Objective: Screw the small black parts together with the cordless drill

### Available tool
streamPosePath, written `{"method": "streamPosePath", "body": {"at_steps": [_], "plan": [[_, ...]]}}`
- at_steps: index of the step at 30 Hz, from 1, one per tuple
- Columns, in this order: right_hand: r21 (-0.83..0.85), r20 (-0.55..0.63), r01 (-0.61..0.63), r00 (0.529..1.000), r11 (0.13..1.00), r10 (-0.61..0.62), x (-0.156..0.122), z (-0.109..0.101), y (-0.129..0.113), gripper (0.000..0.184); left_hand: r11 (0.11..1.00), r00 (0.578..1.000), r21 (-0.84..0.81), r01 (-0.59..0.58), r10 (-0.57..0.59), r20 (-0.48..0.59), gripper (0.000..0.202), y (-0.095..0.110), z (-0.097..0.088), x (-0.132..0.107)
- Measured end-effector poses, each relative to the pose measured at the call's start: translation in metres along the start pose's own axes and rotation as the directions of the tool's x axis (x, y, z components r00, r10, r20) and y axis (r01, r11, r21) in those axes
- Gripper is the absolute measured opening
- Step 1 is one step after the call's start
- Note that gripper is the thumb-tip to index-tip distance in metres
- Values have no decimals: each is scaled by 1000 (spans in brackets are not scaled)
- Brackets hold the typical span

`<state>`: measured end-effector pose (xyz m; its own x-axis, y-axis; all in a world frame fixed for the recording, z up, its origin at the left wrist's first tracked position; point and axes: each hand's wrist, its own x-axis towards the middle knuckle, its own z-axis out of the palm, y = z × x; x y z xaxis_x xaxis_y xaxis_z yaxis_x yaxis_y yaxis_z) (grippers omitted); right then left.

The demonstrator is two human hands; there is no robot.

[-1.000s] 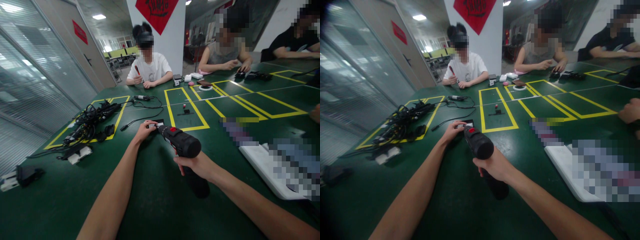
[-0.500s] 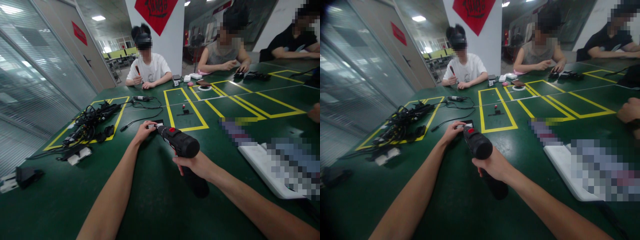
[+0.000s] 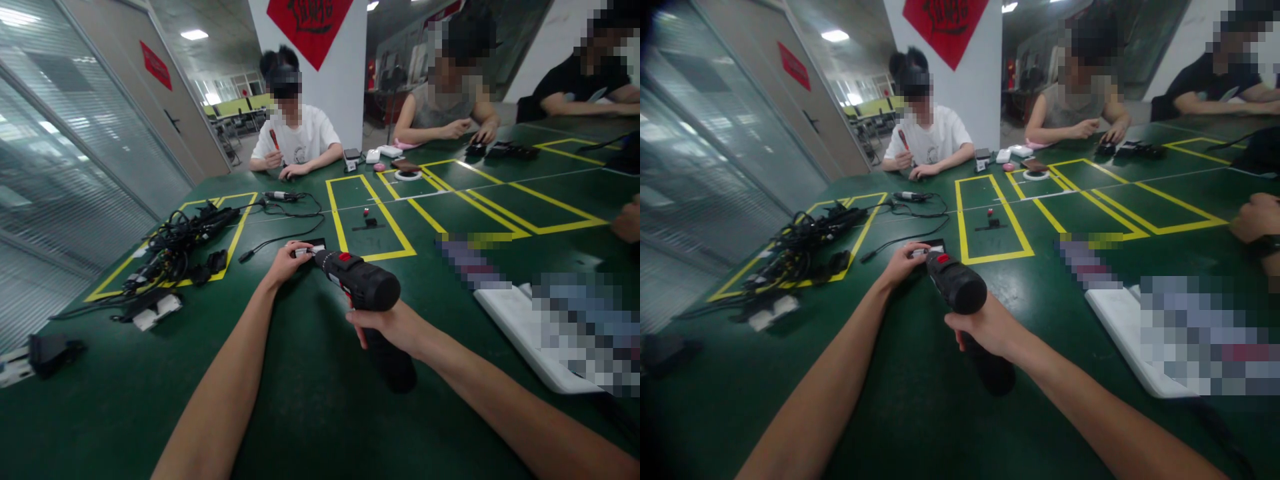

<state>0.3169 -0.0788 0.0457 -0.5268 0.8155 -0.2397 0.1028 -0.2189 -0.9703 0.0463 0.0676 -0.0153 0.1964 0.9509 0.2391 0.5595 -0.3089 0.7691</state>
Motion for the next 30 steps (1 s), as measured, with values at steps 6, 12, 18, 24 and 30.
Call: {"method": "streamPosePath", "body": {"at_steps": [6,12,18,24,30], "plan": [[32,9,-1,1000,1000,0,0,-1,-1,11,999,1000,28,17,-17,-25,35,2,0,-1],[21,12,17,1000,1000,-17,0,-1,0,10,999,999,27,31,-30,-34,37,4,1,-1],[52,3,-9,1000,999,9,-1,-1,-1,10,999,999,10,41,-41,-32,38,7,1,-2],[48,0,-9,1000,999,9,1,0,0,10,999,998,14,43,-43,-40,39,8,2,-2],[-6,2,9,1000,1000,-9,1,0,1,14,999,998,4,53,-53,-32,41,9,1,-3]]}}
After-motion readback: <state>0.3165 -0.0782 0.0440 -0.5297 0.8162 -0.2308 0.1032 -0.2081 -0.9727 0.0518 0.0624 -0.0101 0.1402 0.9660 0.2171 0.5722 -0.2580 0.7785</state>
